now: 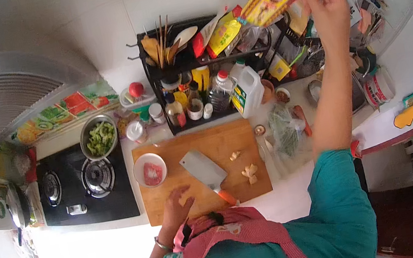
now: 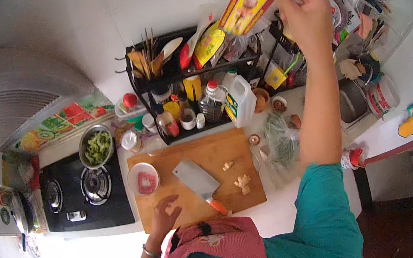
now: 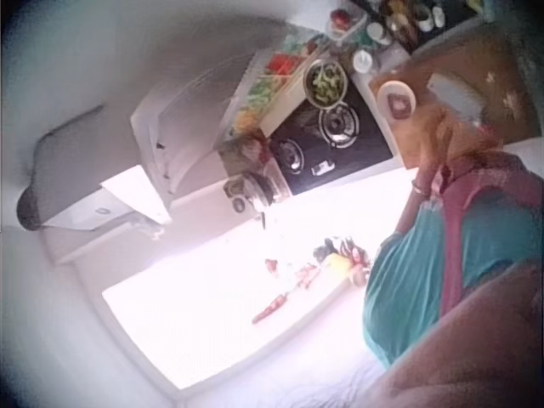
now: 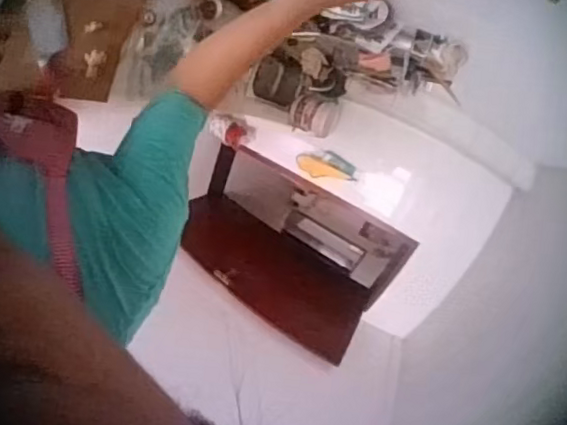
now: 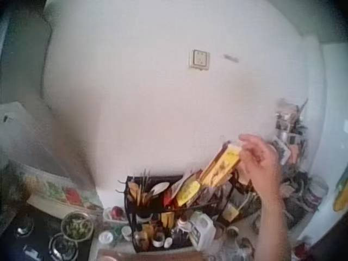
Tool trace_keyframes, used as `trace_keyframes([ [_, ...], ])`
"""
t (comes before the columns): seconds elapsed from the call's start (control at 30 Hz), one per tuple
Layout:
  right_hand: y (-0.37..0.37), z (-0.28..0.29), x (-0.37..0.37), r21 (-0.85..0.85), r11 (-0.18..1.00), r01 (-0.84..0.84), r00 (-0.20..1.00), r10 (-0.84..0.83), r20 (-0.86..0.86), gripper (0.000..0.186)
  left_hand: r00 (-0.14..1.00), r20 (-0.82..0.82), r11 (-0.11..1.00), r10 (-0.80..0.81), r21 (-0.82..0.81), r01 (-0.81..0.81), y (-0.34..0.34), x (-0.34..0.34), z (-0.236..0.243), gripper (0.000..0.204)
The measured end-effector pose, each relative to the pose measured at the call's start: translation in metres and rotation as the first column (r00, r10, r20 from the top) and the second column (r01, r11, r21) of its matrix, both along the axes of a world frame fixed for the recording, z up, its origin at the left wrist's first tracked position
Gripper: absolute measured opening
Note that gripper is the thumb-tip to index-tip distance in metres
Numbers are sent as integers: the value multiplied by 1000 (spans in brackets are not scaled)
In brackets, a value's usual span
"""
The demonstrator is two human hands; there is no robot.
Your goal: The person seasons raw meat in a bowl with a liquid from a bottle and mixes it with chopsticks. They then slice ginger on a cutting board with a cleaver and add the ginger to a bowl of meat and vegetables retrieved from the refrigerator.
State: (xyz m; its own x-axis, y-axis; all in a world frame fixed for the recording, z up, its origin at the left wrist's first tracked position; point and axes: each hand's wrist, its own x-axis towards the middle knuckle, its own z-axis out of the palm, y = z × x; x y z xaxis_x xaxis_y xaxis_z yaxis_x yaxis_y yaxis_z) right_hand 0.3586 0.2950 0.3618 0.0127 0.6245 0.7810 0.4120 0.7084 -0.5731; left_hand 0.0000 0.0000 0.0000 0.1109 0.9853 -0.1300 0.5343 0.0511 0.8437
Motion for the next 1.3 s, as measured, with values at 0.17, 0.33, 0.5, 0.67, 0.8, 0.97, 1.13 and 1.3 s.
trace_keyframes([
  [0.17,-91,-57,-69,-329,894,-305,922,364,135,16,942,336,975,-4,210,-71,42,22,77,93],
  [0.33,-188,-127,-136,-361,863,-353,831,467,303,15,850,501,938,-167,345,-19,46,17,119,122],
  [0.5,-242,-166,-188,-271,818,-507,741,574,348,23,688,722,995,-75,102,1,4,-23,103,80],
  [0.67,-265,-186,-220,-456,749,-481,711,637,298,27,766,631,978,-118,206,-19,-23,-59,67,59],
  [0.8,-274,-176,-261,-529,787,-319,702,570,426,24,763,646,995,-30,95,-41,-40,-76,65,51],
  [0.97,-274,-191,-281,-543,763,-351,682,606,410,17,889,442,978,-116,206,25,-52,-100,56,50],
  [1.13,-277,-199,-283,-649,688,-325,798,568,202,10,864,504,1000,11,-16,-4,-64,-111,70,53],
  [1.3,-281,-205,-285,-637,718,-279,896,433,96,9,723,691,996,-22,-52,79,-75,-119,57,54],
])
